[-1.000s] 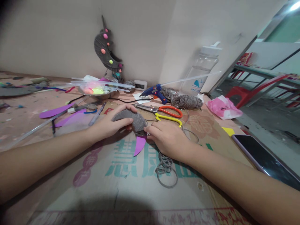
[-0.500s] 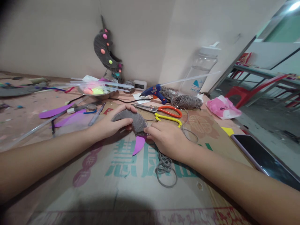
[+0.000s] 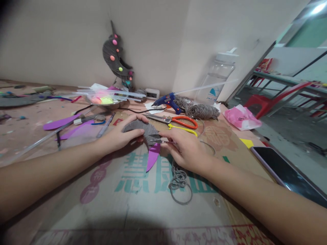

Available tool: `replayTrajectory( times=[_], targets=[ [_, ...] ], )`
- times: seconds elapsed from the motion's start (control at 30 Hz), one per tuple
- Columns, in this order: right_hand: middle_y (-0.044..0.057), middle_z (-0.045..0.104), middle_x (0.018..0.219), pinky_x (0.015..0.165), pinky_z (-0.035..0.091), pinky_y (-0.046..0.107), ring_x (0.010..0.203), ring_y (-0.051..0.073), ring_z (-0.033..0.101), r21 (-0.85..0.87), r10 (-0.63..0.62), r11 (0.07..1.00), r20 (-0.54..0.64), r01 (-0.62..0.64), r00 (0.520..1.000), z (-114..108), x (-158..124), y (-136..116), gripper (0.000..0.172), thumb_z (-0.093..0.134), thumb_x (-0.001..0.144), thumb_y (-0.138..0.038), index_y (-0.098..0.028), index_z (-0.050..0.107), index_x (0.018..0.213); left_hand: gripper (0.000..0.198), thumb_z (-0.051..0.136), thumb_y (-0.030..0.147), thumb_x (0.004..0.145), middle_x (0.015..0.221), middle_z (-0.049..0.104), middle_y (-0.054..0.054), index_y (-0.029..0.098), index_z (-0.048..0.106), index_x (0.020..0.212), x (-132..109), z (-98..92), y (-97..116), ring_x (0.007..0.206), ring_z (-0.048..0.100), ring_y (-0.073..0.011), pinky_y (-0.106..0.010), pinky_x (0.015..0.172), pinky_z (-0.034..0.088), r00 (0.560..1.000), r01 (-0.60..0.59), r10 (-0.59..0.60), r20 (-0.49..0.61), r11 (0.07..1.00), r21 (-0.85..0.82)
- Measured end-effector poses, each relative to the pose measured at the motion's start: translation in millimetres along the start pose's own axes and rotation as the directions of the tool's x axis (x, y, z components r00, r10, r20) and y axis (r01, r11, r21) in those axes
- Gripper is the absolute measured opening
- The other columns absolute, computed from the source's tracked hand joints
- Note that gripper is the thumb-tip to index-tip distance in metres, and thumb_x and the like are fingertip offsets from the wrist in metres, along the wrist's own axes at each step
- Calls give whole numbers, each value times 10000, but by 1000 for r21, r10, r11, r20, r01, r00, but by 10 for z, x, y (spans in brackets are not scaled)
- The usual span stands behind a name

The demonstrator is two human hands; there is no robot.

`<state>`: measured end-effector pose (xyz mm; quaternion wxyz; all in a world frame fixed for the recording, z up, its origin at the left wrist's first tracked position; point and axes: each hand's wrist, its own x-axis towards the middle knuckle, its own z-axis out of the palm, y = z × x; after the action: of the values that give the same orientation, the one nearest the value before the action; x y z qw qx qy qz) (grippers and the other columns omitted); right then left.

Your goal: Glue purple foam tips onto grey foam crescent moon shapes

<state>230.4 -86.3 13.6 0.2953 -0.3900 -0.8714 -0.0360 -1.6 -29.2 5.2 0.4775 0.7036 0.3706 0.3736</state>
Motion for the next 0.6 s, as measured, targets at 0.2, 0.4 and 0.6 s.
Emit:
replayTrajectory(
  times=[0.2,0.4,0.6],
  targets=[
    [79,689,1001,727,509,318,806,188,636,10,81,997,18,-82,997,8,24,-4,290,502,916,-260,-173,567,1185,289,568,234,780,610,586,34,251,542,1067,15,-10,-33,565,569,-127,-201,519,412,998,60,-59,11,992,-111],
    [95,659,1173,945,478,395,1097,233,603,83,278,959,-62,-272,959,-76,101,115,328,365,975,-300,-181,591,1182,308,565,251,791,607,590,40,251,513,1095,67,-11,-63,561,579,-124,-208,540,432,996,78,-85,-18,966,-247],
    [92,594,1288,1013,427,434,1209,240,526,79,17,996,161,-30,987,-140,662,-115,389,379,958,-263,-206,531,1312,254,619,203,753,745,655,12,202,610,1007,78,13,-19,670,610,-148,-251,626,477,998,-41,41,-39,999,-19]
  ],
)
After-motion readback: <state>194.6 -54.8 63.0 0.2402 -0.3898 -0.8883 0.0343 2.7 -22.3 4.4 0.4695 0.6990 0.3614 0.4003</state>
